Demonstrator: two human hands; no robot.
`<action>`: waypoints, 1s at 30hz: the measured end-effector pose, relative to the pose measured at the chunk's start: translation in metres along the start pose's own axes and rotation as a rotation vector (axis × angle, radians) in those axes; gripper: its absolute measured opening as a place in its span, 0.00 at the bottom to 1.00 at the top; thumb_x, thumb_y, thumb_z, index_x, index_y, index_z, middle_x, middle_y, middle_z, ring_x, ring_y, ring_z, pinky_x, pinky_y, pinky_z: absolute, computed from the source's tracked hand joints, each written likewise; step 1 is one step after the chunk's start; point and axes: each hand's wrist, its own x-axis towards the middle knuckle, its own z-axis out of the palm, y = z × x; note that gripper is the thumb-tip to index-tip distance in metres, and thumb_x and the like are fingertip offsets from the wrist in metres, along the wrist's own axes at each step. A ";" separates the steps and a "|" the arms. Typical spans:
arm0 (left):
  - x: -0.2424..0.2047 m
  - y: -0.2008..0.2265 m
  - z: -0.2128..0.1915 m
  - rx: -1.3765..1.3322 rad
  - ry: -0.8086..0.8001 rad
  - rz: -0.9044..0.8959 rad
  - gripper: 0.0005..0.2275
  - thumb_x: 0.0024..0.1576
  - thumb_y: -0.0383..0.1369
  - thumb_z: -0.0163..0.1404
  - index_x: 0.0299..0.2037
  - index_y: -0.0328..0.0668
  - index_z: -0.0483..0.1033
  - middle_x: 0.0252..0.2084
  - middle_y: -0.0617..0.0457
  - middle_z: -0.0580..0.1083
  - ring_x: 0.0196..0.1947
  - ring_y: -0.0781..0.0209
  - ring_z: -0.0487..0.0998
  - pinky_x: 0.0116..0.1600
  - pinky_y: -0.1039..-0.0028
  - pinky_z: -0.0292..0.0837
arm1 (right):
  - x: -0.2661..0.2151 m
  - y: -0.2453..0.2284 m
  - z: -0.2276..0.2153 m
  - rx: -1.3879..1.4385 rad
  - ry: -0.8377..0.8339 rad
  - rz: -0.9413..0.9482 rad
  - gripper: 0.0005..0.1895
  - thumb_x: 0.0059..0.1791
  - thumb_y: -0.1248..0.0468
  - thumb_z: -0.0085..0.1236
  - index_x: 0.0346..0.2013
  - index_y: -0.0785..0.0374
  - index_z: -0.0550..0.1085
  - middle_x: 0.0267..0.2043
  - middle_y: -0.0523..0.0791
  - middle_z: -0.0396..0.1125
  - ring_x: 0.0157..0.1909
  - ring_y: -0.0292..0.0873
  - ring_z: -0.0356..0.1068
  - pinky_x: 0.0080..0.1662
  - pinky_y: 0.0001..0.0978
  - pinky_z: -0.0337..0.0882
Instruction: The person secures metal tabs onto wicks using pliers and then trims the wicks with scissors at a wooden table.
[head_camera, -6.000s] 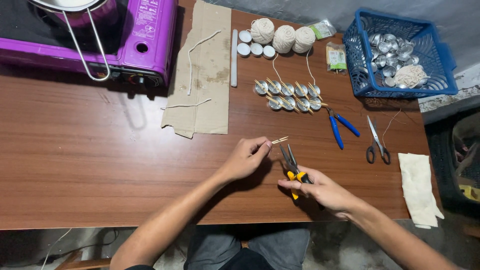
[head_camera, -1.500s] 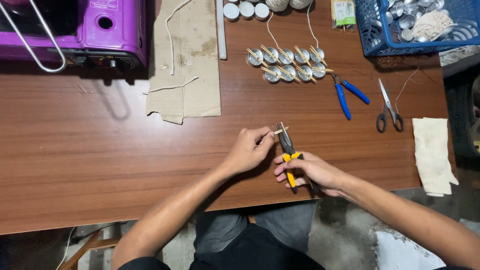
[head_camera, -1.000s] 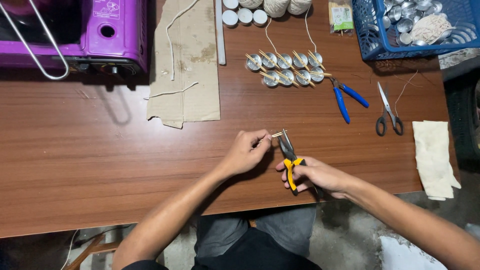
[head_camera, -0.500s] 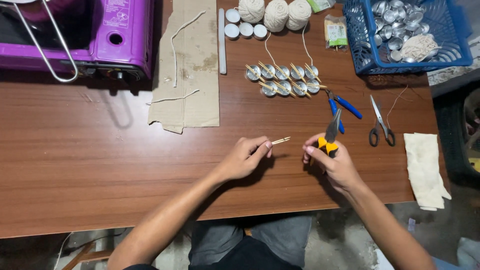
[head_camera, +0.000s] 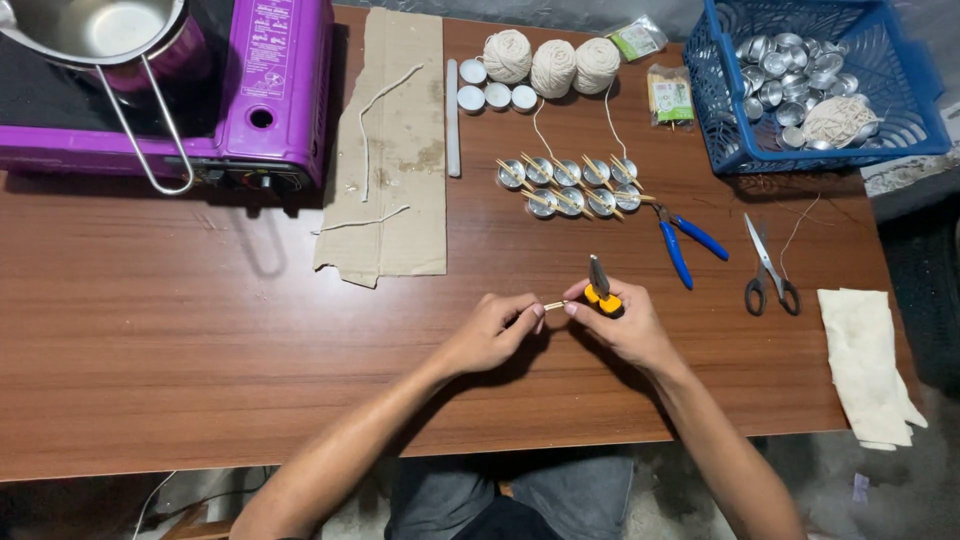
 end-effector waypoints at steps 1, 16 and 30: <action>0.001 0.000 0.000 0.001 0.002 -0.002 0.12 0.64 0.29 0.43 0.28 0.42 0.73 0.17 0.43 0.70 0.20 0.57 0.68 0.32 0.68 0.69 | 0.002 0.003 -0.001 0.001 -0.003 0.000 0.10 0.43 0.71 0.69 0.39 0.65 0.82 0.23 0.41 0.70 0.24 0.29 0.62 0.28 0.16 0.65; 0.007 -0.006 -0.003 0.017 0.072 -0.052 0.11 0.64 0.29 0.44 0.28 0.45 0.74 0.14 0.45 0.66 0.20 0.61 0.67 0.30 0.69 0.67 | 0.035 -0.012 -0.004 -0.245 -0.252 -0.218 0.08 0.42 0.70 0.67 0.36 0.61 0.82 0.27 0.47 0.73 0.33 0.37 0.66 0.36 0.31 0.68; 0.009 -0.024 0.012 0.066 0.159 -0.063 0.11 0.63 0.28 0.45 0.26 0.44 0.71 0.14 0.47 0.63 0.21 0.66 0.64 0.28 0.73 0.64 | 0.035 0.013 0.000 -0.349 -0.199 -0.593 0.12 0.46 0.60 0.69 0.39 0.61 0.79 0.32 0.48 0.73 0.35 0.51 0.74 0.40 0.39 0.74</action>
